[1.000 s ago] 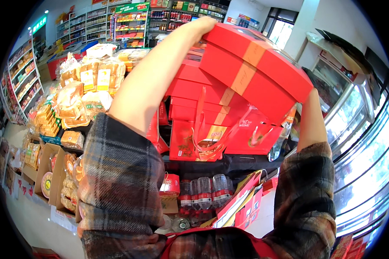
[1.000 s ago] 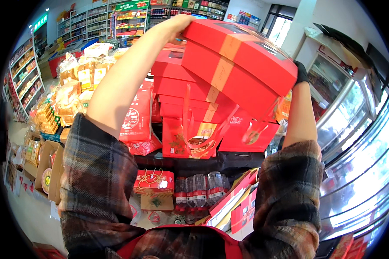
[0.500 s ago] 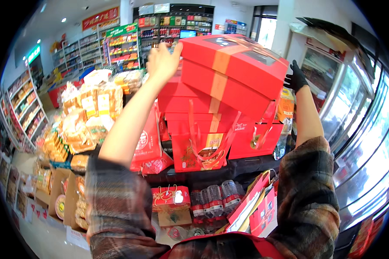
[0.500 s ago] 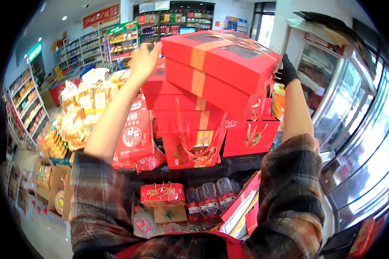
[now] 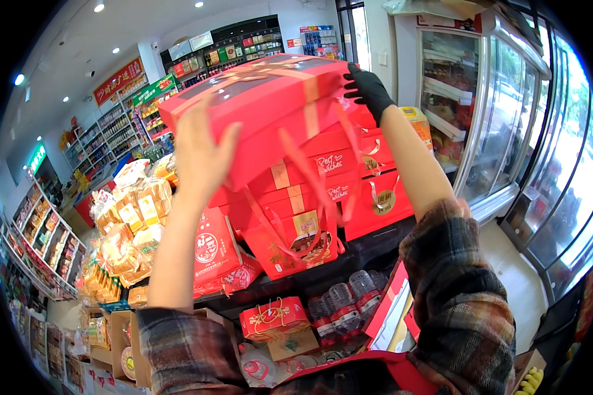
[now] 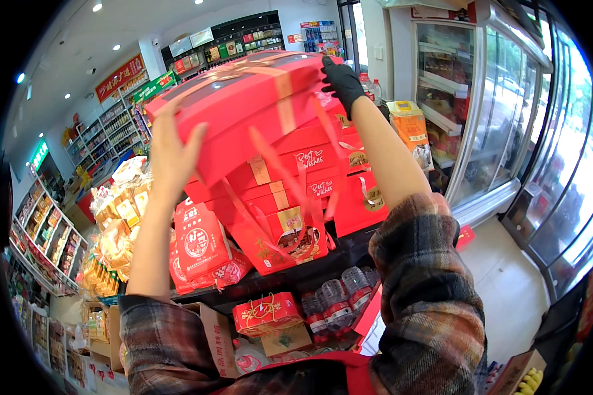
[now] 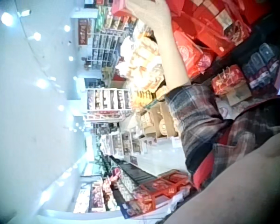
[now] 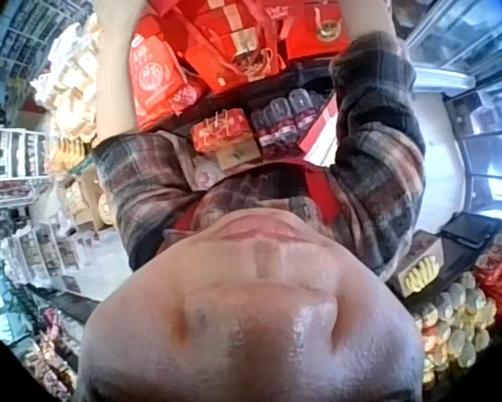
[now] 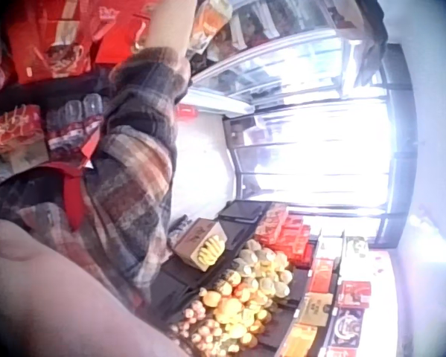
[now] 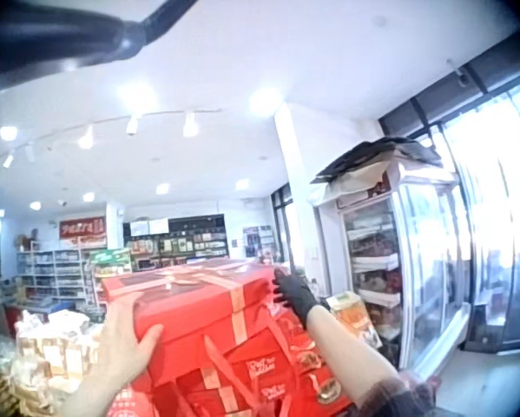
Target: The person assembles red cardboard gift boxes by folding the flaps and tucking them into slots to form the box structure. They then insert clear plastic inserts into the boxes and stack the finished units on a pile.
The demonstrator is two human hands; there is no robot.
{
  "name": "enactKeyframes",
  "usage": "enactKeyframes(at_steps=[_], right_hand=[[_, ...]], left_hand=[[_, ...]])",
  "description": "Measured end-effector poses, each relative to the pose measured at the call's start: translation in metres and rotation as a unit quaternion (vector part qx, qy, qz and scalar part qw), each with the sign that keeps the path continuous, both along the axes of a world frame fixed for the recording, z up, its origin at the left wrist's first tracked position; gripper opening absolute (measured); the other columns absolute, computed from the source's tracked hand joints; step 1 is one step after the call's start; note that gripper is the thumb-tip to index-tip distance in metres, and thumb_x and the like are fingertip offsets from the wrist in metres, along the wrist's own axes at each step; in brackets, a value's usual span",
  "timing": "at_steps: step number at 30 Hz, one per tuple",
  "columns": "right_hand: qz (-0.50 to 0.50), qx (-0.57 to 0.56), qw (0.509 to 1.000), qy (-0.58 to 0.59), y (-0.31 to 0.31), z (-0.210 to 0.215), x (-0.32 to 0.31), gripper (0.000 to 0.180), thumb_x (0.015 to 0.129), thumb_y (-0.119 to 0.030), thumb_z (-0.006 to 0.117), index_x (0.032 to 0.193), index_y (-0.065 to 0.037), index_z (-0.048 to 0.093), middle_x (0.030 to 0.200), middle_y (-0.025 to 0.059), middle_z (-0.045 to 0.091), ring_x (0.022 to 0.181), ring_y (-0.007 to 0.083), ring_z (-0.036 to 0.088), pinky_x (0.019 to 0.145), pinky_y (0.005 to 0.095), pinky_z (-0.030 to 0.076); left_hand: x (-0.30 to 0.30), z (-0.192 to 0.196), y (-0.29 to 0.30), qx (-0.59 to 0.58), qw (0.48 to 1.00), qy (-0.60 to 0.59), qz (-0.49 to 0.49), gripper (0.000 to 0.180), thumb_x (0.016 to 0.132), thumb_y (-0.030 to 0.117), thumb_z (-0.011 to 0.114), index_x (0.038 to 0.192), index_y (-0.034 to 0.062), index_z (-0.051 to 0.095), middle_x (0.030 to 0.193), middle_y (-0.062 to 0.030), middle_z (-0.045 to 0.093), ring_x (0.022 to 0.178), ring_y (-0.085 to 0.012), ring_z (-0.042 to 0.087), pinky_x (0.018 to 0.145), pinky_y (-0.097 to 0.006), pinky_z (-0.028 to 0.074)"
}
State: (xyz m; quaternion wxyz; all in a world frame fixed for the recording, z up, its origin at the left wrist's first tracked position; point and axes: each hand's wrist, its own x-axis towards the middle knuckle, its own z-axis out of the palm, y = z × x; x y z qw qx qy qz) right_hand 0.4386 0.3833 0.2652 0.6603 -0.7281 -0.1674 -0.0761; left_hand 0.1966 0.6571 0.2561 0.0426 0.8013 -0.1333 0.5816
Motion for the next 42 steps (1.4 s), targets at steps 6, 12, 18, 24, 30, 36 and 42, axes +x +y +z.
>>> enactKeyframes(at_steps=[6, 12, 18, 24, 30, 36, 42], right_hand=[[-0.033, 0.056, 0.996, -0.060, -0.047, -0.014, 0.079, 0.058, 0.081, -0.054, 0.055, 0.127, -0.019, 0.045, 0.122, 0.0037, 0.046, 0.103, 0.0202, 0.050, 0.082, 0.0372, 0.042], [0.082, 0.089, 0.987, -0.108, 0.001, -0.008, 0.046, 0.064, 0.079, -0.055, 0.059, 0.130, -0.018, 0.044, 0.114, 0.0036, 0.054, 0.100, 0.0178, 0.053, 0.078, 0.0322, 0.045], [-0.155, -0.111, 0.936, -0.296, 0.040, -0.028, -0.107, 0.058, 0.079, -0.045, 0.063, 0.126, -0.016, 0.047, 0.099, 0.0119, 0.062, 0.087, 0.0254, 0.063, 0.070, 0.0354, 0.049], [-0.023, -0.148, 0.863, -0.483, 0.063, -0.061, -0.219, 0.062, 0.079, -0.023, 0.061, 0.136, -0.018, 0.037, 0.128, 0.0215, 0.039, 0.105, 0.0347, 0.052, 0.080, 0.0407, 0.048], [-0.221, 0.044, 0.821, -0.525, 0.014, -0.060, -0.108, 0.058, 0.078, -0.022, 0.064, 0.129, -0.007, 0.041, 0.125, 0.0142, 0.048, 0.113, 0.0303, 0.047, 0.090, 0.0379, 0.042], [0.200, 0.249, 0.934, -0.159, -0.018, -0.049, -0.019, 0.049, 0.081, -0.028, 0.067, 0.120, -0.001, 0.052, 0.110, 0.0105, 0.060, 0.099, 0.0155, 0.056, 0.086, 0.0301, 0.045], [0.002, 0.119, 0.956, -0.268, -0.012, -0.055, -0.028, 0.051, 0.081, -0.030, 0.066, 0.116, 0.005, 0.053, 0.112, 0.0151, 0.060, 0.100, 0.0226, 0.059, 0.087, 0.0303, 0.045]], left_hand=[[0.011, 0.004, 0.098, -0.117, 0.986, 0.098, -0.067, 0.033, 0.086, 0.024, 0.056, 0.113, 0.0049, 0.053, 0.112, -0.0093, 0.054, 0.104, -0.0198, 0.051, 0.085, -0.030, 0.041], [0.036, -0.002, 0.128, -0.360, 0.920, 0.115, -0.104, 0.040, 0.086, 0.036, 0.058, 0.113, 0.0058, 0.054, 0.110, -0.0110, 0.055, 0.100, -0.0202, 0.053, 0.087, -0.028, 0.040], [0.039, -0.003, 0.223, -0.395, 0.914, 0.094, -0.015, 0.045, 0.090, 0.042, 0.050, 0.114, 0.0037, 0.053, 0.105, -0.0072, 0.057, 0.094, -0.0144, 0.052, 0.084, -0.027, 0.041], [0.090, 0.024, 0.188, -0.159, 0.972, 0.170, 0.044, 0.048, 0.097, 0.035, 0.030, 0.110, 0.0000, 0.059, 0.112, -0.0175, 0.059, 0.103, -0.0267, 0.055, 0.090, -0.033, 0.040], [0.089, 0.032, 0.083, -0.408, 0.807, 0.328, -0.275, 0.061, 0.094, 0.048, 0.035, 0.127, -0.0025, 0.044, 0.125, -0.0161, 0.050, 0.113, -0.0218, 0.050, 0.096, -0.033, 0.038], [0.064, 0.060, 0.038, -0.300, 0.853, 0.388, -0.179, 0.065, 0.089, 0.052, 0.042, 0.124, -0.0021, 0.048, 0.122, -0.0145, 0.052, 0.111, -0.0204, 0.051, 0.095, -0.031, 0.037], [0.052, 0.090, -0.096, 0.021, 0.909, 0.405, 0.096, 0.068, 0.078, 0.050, 0.058, 0.123, 0.0003, 0.046, 0.100, -0.0184, 0.062, 0.089, -0.0244, 0.062, 0.079, -0.033, 0.046]])
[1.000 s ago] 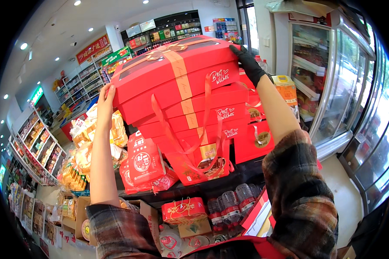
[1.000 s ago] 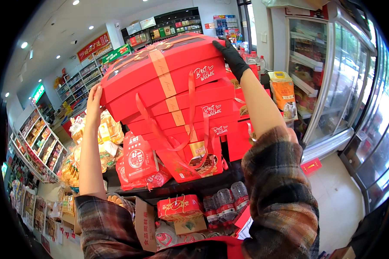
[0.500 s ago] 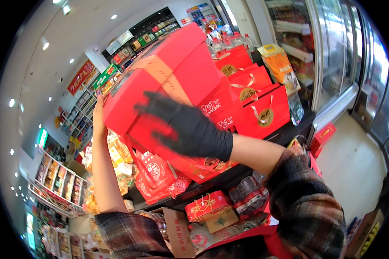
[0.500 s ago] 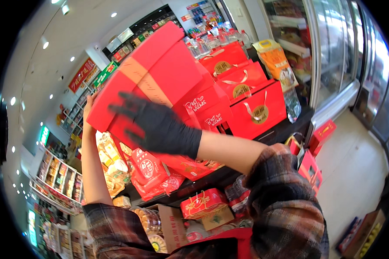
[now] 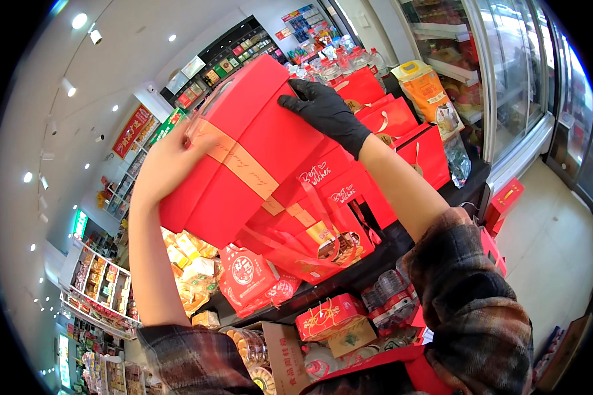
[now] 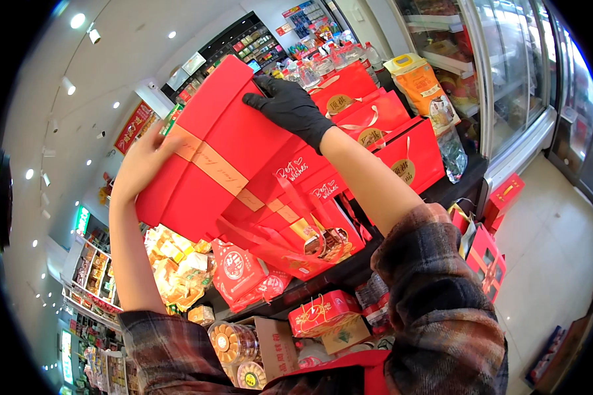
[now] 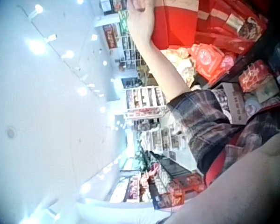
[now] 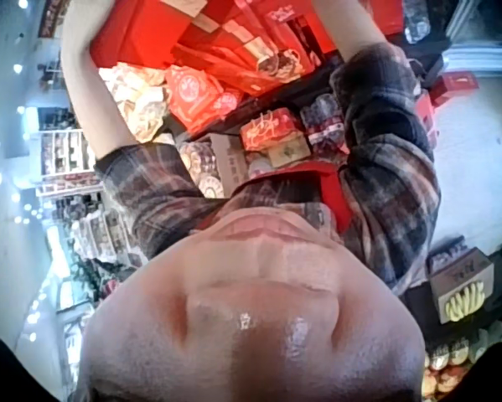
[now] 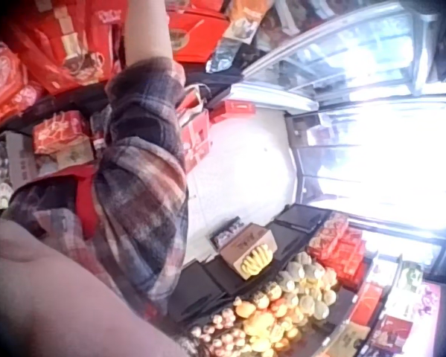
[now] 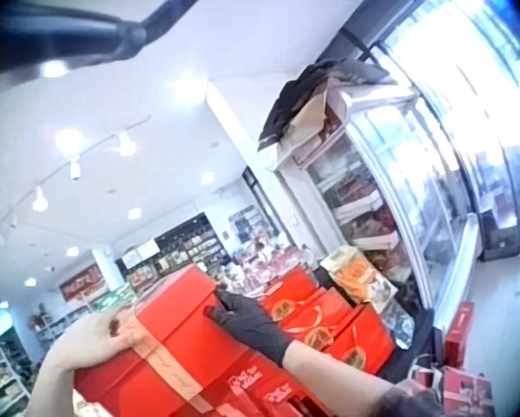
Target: The person assembles red cardboard gift boxes by folding the flaps and tucking them into slots to form the box structure. They then insert clear plastic inserts into the boxes and stack the finished units on a pile.
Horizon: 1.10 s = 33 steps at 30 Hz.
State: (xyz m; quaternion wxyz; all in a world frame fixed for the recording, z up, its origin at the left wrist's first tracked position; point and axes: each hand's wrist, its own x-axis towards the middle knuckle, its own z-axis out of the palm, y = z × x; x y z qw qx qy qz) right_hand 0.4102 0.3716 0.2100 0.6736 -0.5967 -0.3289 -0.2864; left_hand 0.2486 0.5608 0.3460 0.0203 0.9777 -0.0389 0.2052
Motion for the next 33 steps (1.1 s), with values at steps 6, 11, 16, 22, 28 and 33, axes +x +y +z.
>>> enactKeyframes(at_steps=[6, 11, 16, 22, 28, 33], right_hand=[[-0.014, -0.019, 1.000, -0.012, 0.013, -0.001, -0.008, 0.056, 0.078, -0.031, 0.067, 0.119, 0.004, 0.052, 0.117, 0.0199, 0.056, 0.104, 0.0263, 0.057, 0.088, 0.0325, 0.045], [0.042, 0.026, 0.998, -0.024, 0.017, -0.015, -0.008, 0.053, 0.077, -0.025, 0.069, 0.120, 0.001, 0.052, 0.117, 0.0186, 0.056, 0.105, 0.0256, 0.056, 0.088, 0.0325, 0.045], [0.097, 0.102, 0.988, -0.060, 0.024, -0.033, 0.003, 0.053, 0.074, -0.016, 0.072, 0.120, 0.000, 0.052, 0.119, 0.0162, 0.056, 0.107, 0.0244, 0.055, 0.089, 0.0326, 0.045], [0.214, 0.142, 0.966, 0.032, 0.035, -0.042, 0.005, 0.044, 0.075, -0.010, 0.072, 0.113, 0.003, 0.054, 0.109, 0.0104, 0.059, 0.101, 0.0160, 0.056, 0.085, 0.0278, 0.047], [0.261, 0.209, 0.939, 0.079, 0.021, -0.050, 0.015, 0.067, 0.070, -0.018, 0.076, 0.125, 0.001, 0.044, 0.116, 0.0129, 0.056, 0.104, 0.0212, 0.056, 0.089, 0.0305, 0.046], [0.136, 0.130, 0.979, -0.073, 0.031, -0.042, -0.007, 0.082, 0.067, -0.037, 0.077, 0.128, 0.001, 0.038, 0.123, 0.0159, 0.049, 0.112, 0.0247, 0.051, 0.095, 0.0362, 0.041]], left_hand=[[0.028, -0.027, -0.049, 0.260, 0.949, -0.180, 0.015, 0.073, 0.069, 0.043, 0.069, 0.123, 0.0005, 0.043, 0.090, -0.0194, 0.063, 0.085, -0.0332, 0.062, 0.073, -0.039, 0.049], [0.049, -0.034, -0.045, 0.305, 0.903, -0.292, -0.076, 0.064, 0.072, 0.038, 0.068, 0.117, -0.0014, 0.047, 0.084, -0.0164, 0.063, 0.077, -0.0321, 0.062, 0.071, -0.039, 0.049], [0.049, -0.027, -0.058, 0.296, 0.939, -0.171, -0.044, 0.059, 0.072, 0.033, 0.067, 0.116, -0.0008, 0.047, 0.084, -0.0180, 0.062, 0.079, -0.0329, 0.061, 0.072, -0.040, 0.048], [0.052, -0.035, -0.062, 0.343, 0.931, -0.108, -0.067, 0.058, 0.068, 0.027, 0.068, 0.114, -0.0029, 0.046, 0.089, -0.0205, 0.060, 0.082, -0.0342, 0.060, 0.072, -0.040, 0.049], [0.053, -0.039, -0.058, 0.369, 0.918, -0.120, -0.084, 0.064, 0.067, 0.026, 0.070, 0.117, -0.0037, 0.044, 0.107, -0.0216, 0.056, 0.096, -0.0341, 0.057, 0.082, -0.039, 0.048], [0.050, -0.053, -0.059, 0.349, 0.925, -0.137, -0.063, 0.074, 0.064, 0.031, 0.075, 0.122, -0.0011, 0.042, 0.121, -0.0185, 0.051, 0.110, -0.0314, 0.051, 0.088, -0.038, 0.045]])
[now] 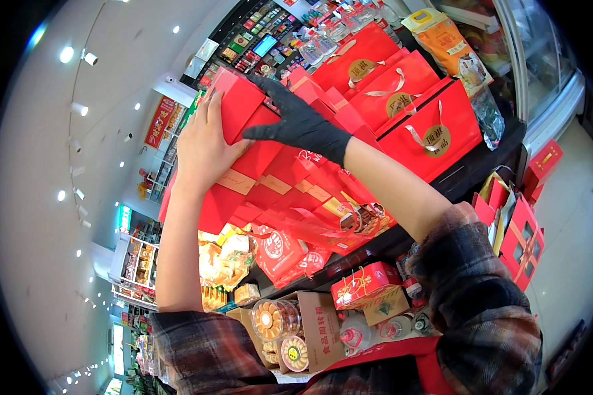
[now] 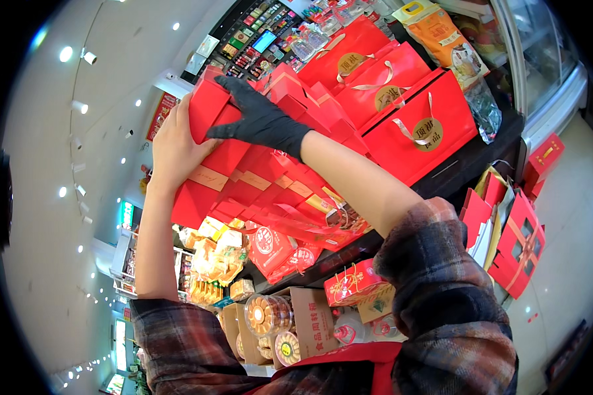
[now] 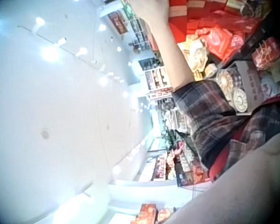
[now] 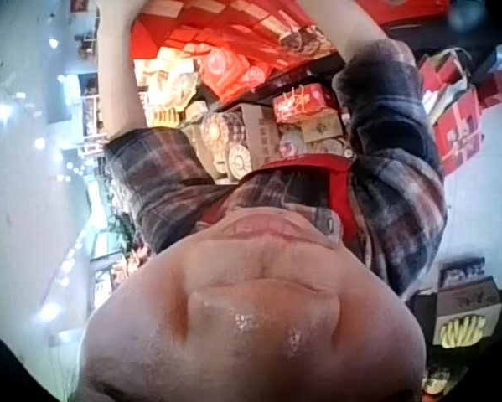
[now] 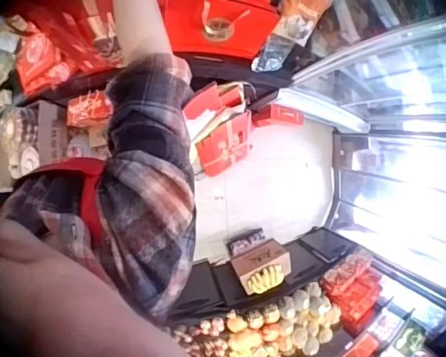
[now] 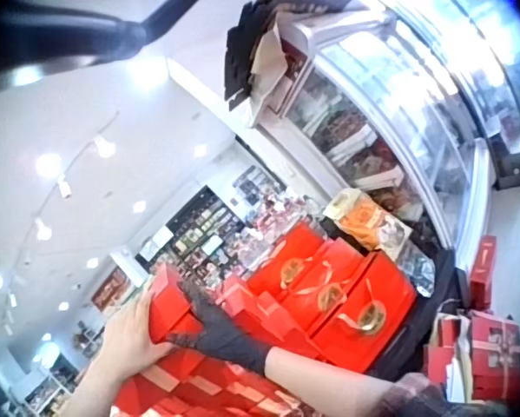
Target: The person assembles red cardboard gift boxes by folding the flaps and tucking them into slots to form the box structure. They then insert clear plastic inserts into the boxes and stack the finished units on a pile.
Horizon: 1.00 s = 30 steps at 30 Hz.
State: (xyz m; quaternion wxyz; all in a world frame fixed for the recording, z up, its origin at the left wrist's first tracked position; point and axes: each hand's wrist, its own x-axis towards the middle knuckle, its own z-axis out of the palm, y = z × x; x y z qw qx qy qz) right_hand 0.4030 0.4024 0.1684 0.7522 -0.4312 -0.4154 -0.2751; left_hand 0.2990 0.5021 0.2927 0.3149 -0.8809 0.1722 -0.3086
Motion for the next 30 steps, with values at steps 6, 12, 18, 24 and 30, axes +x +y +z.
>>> enactKeyframes(at_steps=[6, 12, 18, 24, 30], right_hand=[[-0.174, -0.119, 0.969, 0.127, -0.001, 0.035, -0.007, 0.064, 0.075, -0.044, 0.068, 0.119, -0.001, 0.050, 0.106, 0.0174, 0.059, 0.093, 0.0255, 0.058, 0.082, 0.0318, 0.045], [-0.133, -0.034, 0.980, 0.142, 0.017, 0.034, -0.022, 0.063, 0.076, -0.041, 0.066, 0.118, 0.003, 0.050, 0.112, 0.0202, 0.057, 0.102, 0.0292, 0.056, 0.085, 0.0363, 0.045], [0.303, 0.097, 0.915, 0.250, 0.041, 0.029, -0.033, 0.052, 0.080, -0.033, 0.066, 0.117, 0.000, 0.050, 0.107, 0.0112, 0.056, 0.077, 0.0196, 0.057, 0.072, 0.0308, 0.047], [0.436, 0.081, 0.792, 0.419, 0.056, 0.057, 0.052, 0.036, 0.083, -0.026, 0.061, 0.110, -0.003, 0.052, 0.089, 0.0083, 0.063, 0.075, 0.0177, 0.060, 0.064, 0.0289, 0.048], [0.447, 0.045, 0.810, 0.377, 0.074, 0.067, 0.065, 0.014, 0.081, -0.018, 0.063, 0.089, -0.007, 0.062, 0.075, 0.0049, 0.065, 0.060, 0.0155, 0.060, 0.057, 0.0283, 0.048]], left_hand=[[0.002, 0.003, 0.008, -0.011, 0.999, -0.007, -0.050, 0.077, 0.064, 0.034, 0.077, 0.124, 0.0016, 0.041, 0.120, -0.0179, 0.051, 0.110, -0.0325, 0.050, 0.090, -0.039, 0.044], [-0.004, 0.005, 0.017, -0.059, 0.997, 0.004, -0.055, 0.071, 0.066, 0.028, 0.076, 0.123, 0.0036, 0.043, 0.118, -0.0161, 0.053, 0.109, -0.0331, 0.051, 0.090, -0.040, 0.042], [-0.037, -0.003, 0.076, -0.141, 0.987, 0.006, -0.079, 0.070, 0.062, 0.020, 0.077, 0.123, 0.0060, 0.045, 0.119, -0.0135, 0.054, 0.107, -0.0312, 0.052, 0.091, -0.038, 0.041], [-0.046, -0.007, 0.084, -0.219, 0.970, 0.019, -0.102, 0.072, 0.059, 0.014, 0.078, 0.122, 0.0055, 0.046, 0.118, -0.0126, 0.054, 0.108, -0.0306, 0.051, 0.092, -0.038, 0.040], [-0.058, -0.004, 0.095, -0.206, 0.972, 0.013, -0.112, 0.075, 0.055, 0.010, 0.078, 0.121, 0.0048, 0.044, 0.122, -0.0122, 0.051, 0.114, -0.0321, 0.046, 0.097, -0.040, 0.035]])
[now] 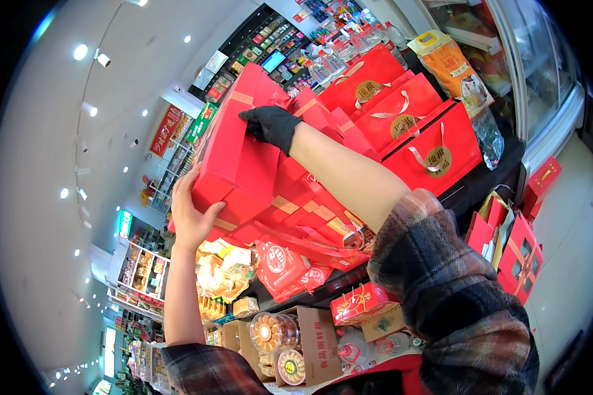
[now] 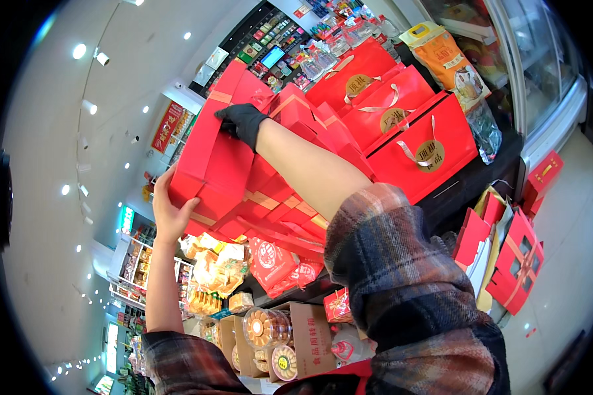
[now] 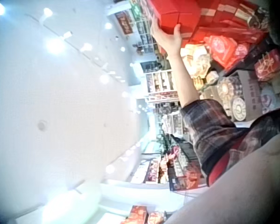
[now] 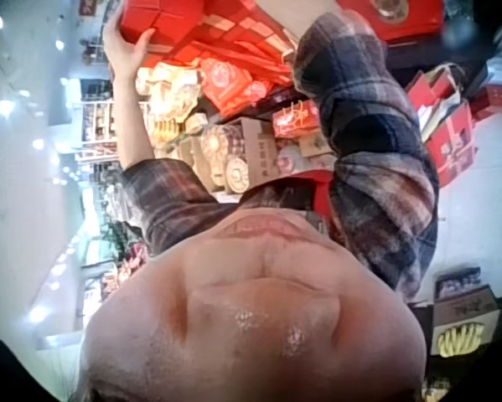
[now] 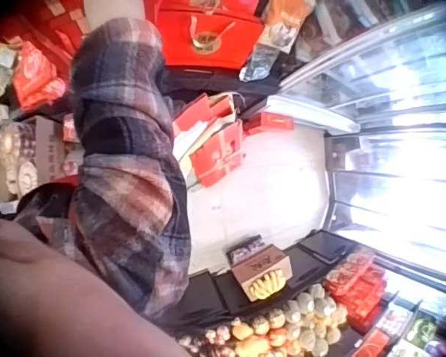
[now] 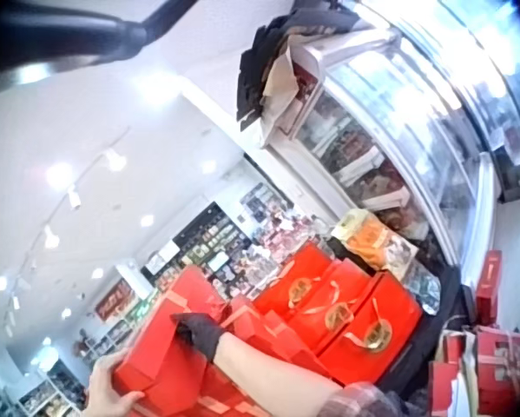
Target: The person assembles red cardboard gift boxes by folding the flaps and tucking them into slots to form the box structure. They then insert clear plastic inserts into the boxes and stack the finished units on a pile.
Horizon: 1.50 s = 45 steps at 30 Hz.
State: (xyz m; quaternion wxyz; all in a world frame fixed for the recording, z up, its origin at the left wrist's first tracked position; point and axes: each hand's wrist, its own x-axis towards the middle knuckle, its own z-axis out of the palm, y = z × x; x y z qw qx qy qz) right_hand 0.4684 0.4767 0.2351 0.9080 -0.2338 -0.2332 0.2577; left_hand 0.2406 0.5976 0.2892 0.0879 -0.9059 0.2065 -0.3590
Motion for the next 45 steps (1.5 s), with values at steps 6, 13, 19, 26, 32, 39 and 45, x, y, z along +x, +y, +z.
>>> enactKeyframes(at_steps=[6, 13, 19, 26, 32, 39, 45], right_hand=[[-0.046, -0.029, 0.997, -0.054, 0.017, -0.015, -0.069, 0.012, 0.081, -0.012, 0.063, 0.085, -0.001, 0.062, 0.074, 0.0104, 0.065, 0.064, 0.0180, 0.064, 0.054, 0.0288, 0.050], [-0.161, -0.009, 0.969, -0.189, 0.024, -0.014, -0.114, 0.015, 0.079, -0.008, 0.059, 0.090, 0.002, 0.057, 0.080, 0.0106, 0.063, 0.070, 0.0169, 0.063, 0.059, 0.0273, 0.049], [-0.228, -0.035, 0.876, -0.424, -0.021, -0.038, -0.069, 0.021, 0.076, -0.010, 0.056, 0.095, -0.003, 0.061, 0.078, 0.0095, 0.064, 0.068, 0.0186, 0.063, 0.062, 0.0297, 0.049], [-0.546, -0.146, 0.794, -0.225, -0.159, -0.025, 0.068, 0.031, 0.082, -0.015, 0.059, 0.111, -0.004, 0.057, 0.102, 0.0056, 0.062, 0.086, 0.0145, 0.059, 0.078, 0.0276, 0.047], [-0.504, -0.197, 0.803, -0.251, -0.151, -0.024, 0.068, 0.029, 0.085, -0.021, 0.060, 0.107, -0.002, 0.063, 0.092, 0.0052, 0.066, 0.082, 0.0110, 0.058, 0.074, 0.0261, 0.047], [-0.641, -0.135, 0.690, -0.309, -0.141, -0.031, 0.020, 0.031, 0.081, -0.030, 0.060, 0.091, -0.001, 0.065, 0.086, 0.0145, 0.065, 0.076, 0.0273, 0.062, 0.070, 0.0356, 0.048], [-0.688, -0.151, 0.615, -0.356, -0.143, -0.032, -0.035, 0.032, 0.075, -0.024, 0.069, 0.097, -0.002, 0.064, 0.096, 0.0116, 0.062, 0.082, 0.0239, 0.060, 0.072, 0.0315, 0.049]], left_hand=[[-0.037, -0.003, 0.056, 0.062, 0.994, -0.013, 0.086, 0.068, 0.063, 0.006, 0.073, 0.124, 0.0063, 0.044, 0.125, -0.0133, 0.049, 0.116, -0.0330, 0.044, 0.099, -0.041, 0.034], [-0.044, -0.010, 0.076, -0.447, 0.876, 0.183, -0.006, 0.074, 0.070, -0.005, 0.051, 0.137, 0.0110, 0.025, 0.131, -0.0076, 0.041, 0.119, -0.0226, 0.044, 0.092, -0.036, 0.041], [-0.024, -0.019, 0.072, -0.426, 0.898, 0.093, 0.056, 0.057, 0.078, -0.004, 0.057, 0.127, 0.0086, 0.031, 0.121, -0.0115, 0.045, 0.106, -0.0206, 0.053, 0.073, -0.029, 0.052], [-0.014, -0.032, 0.083, -0.384, 0.921, 0.022, 0.053, 0.056, 0.079, -0.005, 0.058, 0.126, 0.0068, 0.031, 0.119, -0.0136, 0.045, 0.109, -0.0235, 0.050, 0.081, -0.032, 0.049], [0.004, -0.035, 0.083, -0.333, 0.936, -0.058, 0.102, 0.058, 0.078, 0.006, 0.065, 0.126, 0.0061, 0.033, 0.119, -0.0142, 0.046, 0.112, -0.0254, 0.046, 0.095, -0.035, 0.036], [0.016, -0.042, 0.113, -0.330, 0.935, -0.082, 0.097, 0.057, 0.076, 0.007, 0.067, 0.125, 0.0048, 0.037, 0.120, -0.0128, 0.045, 0.113, -0.0247, 0.045, 0.097, -0.034, 0.034], [0.021, -0.043, 0.135, -0.428, 0.902, -0.035, 0.054, 0.058, 0.078, 0.004, 0.064, 0.128, 0.0075, 0.035, 0.125, -0.0095, 0.042, 0.117, -0.0205, 0.040, 0.098, -0.032, 0.033]])
